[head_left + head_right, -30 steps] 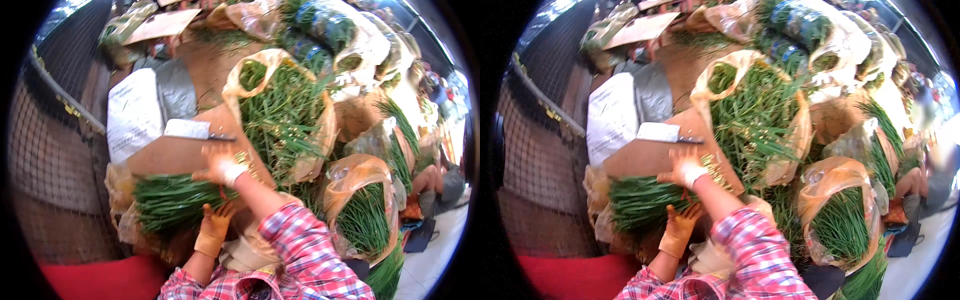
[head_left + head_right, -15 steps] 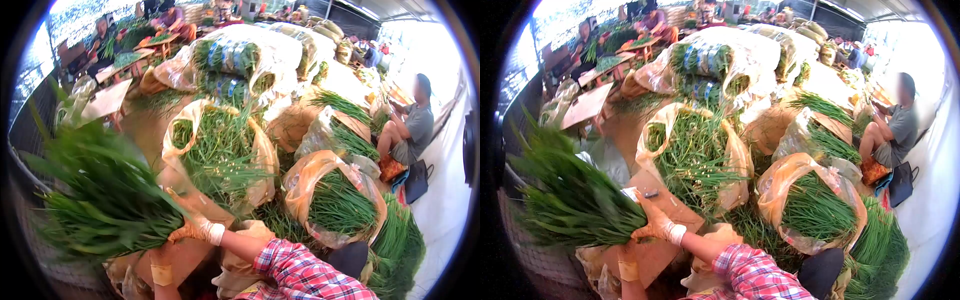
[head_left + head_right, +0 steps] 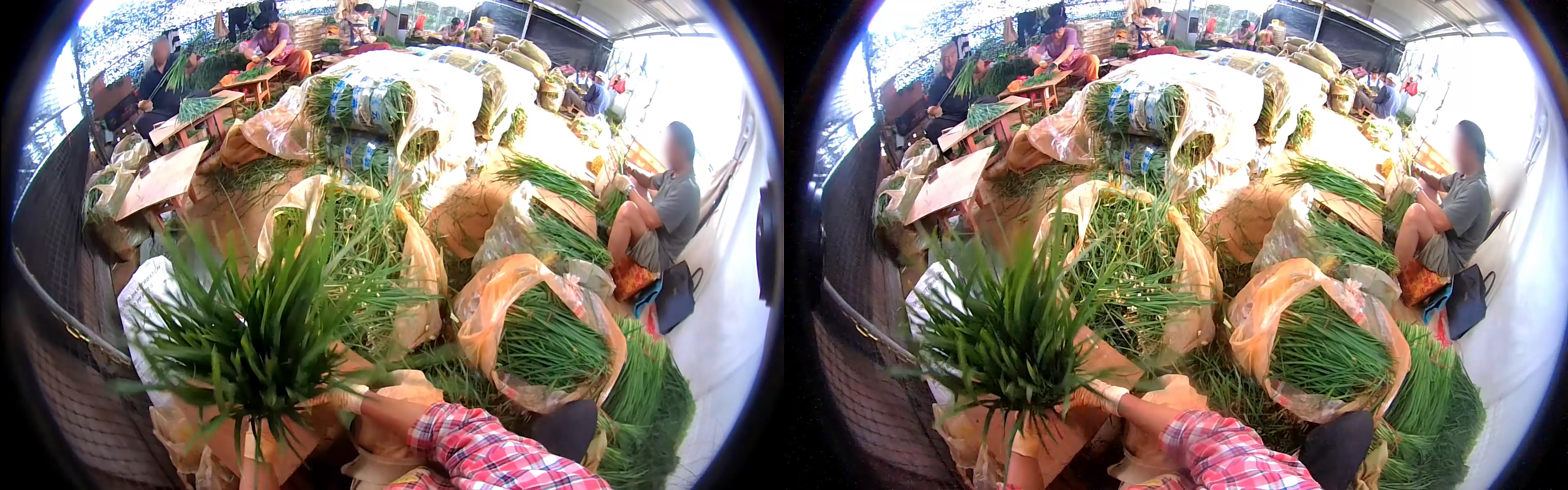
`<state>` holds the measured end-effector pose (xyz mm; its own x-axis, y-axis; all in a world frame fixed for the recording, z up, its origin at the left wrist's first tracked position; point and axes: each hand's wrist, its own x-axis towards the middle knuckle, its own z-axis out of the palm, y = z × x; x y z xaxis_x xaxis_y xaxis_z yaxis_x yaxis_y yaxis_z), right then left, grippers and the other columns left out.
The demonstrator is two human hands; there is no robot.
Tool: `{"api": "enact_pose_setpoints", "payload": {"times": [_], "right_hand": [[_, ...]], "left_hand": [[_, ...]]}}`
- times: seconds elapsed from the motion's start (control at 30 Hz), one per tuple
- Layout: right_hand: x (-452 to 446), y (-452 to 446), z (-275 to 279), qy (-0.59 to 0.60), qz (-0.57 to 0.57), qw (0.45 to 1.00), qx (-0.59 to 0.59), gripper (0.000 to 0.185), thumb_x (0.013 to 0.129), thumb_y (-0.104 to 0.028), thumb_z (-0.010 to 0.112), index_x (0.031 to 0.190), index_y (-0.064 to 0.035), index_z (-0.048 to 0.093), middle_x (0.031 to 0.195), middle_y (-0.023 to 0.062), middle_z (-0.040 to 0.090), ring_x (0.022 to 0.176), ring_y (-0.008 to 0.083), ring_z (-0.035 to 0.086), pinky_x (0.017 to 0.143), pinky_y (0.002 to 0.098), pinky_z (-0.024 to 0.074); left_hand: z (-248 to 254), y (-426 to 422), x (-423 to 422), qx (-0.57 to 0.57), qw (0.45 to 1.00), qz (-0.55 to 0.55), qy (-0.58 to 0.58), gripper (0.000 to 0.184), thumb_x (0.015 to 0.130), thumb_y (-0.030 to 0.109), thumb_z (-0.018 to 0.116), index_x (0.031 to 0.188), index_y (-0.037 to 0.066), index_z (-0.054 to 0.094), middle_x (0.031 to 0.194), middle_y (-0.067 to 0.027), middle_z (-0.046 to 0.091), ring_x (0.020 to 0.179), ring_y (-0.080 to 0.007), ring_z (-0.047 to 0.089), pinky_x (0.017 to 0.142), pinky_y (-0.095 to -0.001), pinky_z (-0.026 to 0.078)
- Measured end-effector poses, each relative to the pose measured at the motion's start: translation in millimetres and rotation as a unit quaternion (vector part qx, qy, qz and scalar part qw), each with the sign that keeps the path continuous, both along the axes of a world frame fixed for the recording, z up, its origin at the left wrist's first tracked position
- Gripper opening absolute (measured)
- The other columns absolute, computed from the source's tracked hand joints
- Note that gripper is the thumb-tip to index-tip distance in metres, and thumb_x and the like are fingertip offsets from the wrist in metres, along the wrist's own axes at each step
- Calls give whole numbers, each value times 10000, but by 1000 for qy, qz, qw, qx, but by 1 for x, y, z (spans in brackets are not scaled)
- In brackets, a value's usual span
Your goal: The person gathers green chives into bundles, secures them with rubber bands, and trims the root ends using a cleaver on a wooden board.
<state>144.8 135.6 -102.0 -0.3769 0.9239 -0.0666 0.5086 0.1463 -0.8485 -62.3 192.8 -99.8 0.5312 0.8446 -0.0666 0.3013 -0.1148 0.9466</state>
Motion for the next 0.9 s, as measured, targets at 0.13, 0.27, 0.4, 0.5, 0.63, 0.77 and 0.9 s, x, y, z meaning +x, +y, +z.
{"api": "enact_pose_setpoints", "payload": {"times": [0.13, 0.27, 0.4, 0.5, 0.63, 0.77, 0.9], "right_hand": [[-2, -1, -4, -16, 17, 1000, 8, 556, 753, -304, 616, 1226, -29, 515, 1229, 133, 517, 1135, 249, 467, 966, 366, 360], [-4, -1, -8, -23, 33, 999, 12, 493, 793, -253, 571, 1233, -37, 515, 1270, 125, 493, 1165, 247, 446, 985, 370, 343], [-4, -2, -10, -7, 38, 999, 26, 437, 833, -203, 525, 1240, -45, 515, 1311, 117, 469, 1195, 244, 424, 1004, 374, 326], [-4, 0, 11, 163, -30, 986, -35, 503, 796, -281, 604, 1233, -45, 524, 1259, 92, 511, 1121, 217, 474, 938, 362, 381], [-25, -9, 12, 394, -171, 894, -128, 642, 745, -454, 712, 1213, -51, 536, 1137, 68, 582, 975, 155, 545, 812, 325, 469], [-48, -33, 27, 364, -210, 821, -387, 731, 773, -618, 588, 1221, -46, 508, 1103, 130, 573, 955, 222, 556, 768, 355, 487], [-22, -48, 31, 322, -135, 833, -429, 563, 834, -460, 597, 1222, -58, 520, 1056, 129, 613, 918, 209, 613, 743, 328, 521]], "left_hand": [[7, -8, 4, -61, 996, 58, -32, 493, 748, 261, 675, 1164, 44, 521, 1025, -129, 617, 811, -285, 604, 694, -376, 502], [17, -10, 12, -99, 991, 72, -58, 532, 714, 270, 701, 1162, 48, 519, 999, -131, 623, 801, -294, 607, 697, -385, 496], [32, -6, 23, -143, 981, 84, -97, 572, 679, 279, 727, 1161, 52, 518, 973, -132, 630, 791, -303, 610, 700, -395, 491], [57, -2, 31, -172, 974, 79, -129, 602, 653, 286, 747, 1160, 55, 516, 954, -132, 635, 784, -310, 612, 702, -402, 486], [136, 9, 37, -46, 997, -20, -62, 643, 619, 295, 773, 1159, 59, 515, 928, -133, 641, 774, -319, 614, 705, -411, 480], [127, 22, 38, 270, 888, -93, 361, 885, 528, 272, 802, 1297, 91, 403, 959, -180, 636, 935, -379, 595, 838, -437, 462], [75, 16, 5, 266, 855, -138, 424, 1063, 529, 394, 804, 1387, 81, 261, 1340, -205, 403, 1264, -408, 342, 1040, -546, 266]]}}
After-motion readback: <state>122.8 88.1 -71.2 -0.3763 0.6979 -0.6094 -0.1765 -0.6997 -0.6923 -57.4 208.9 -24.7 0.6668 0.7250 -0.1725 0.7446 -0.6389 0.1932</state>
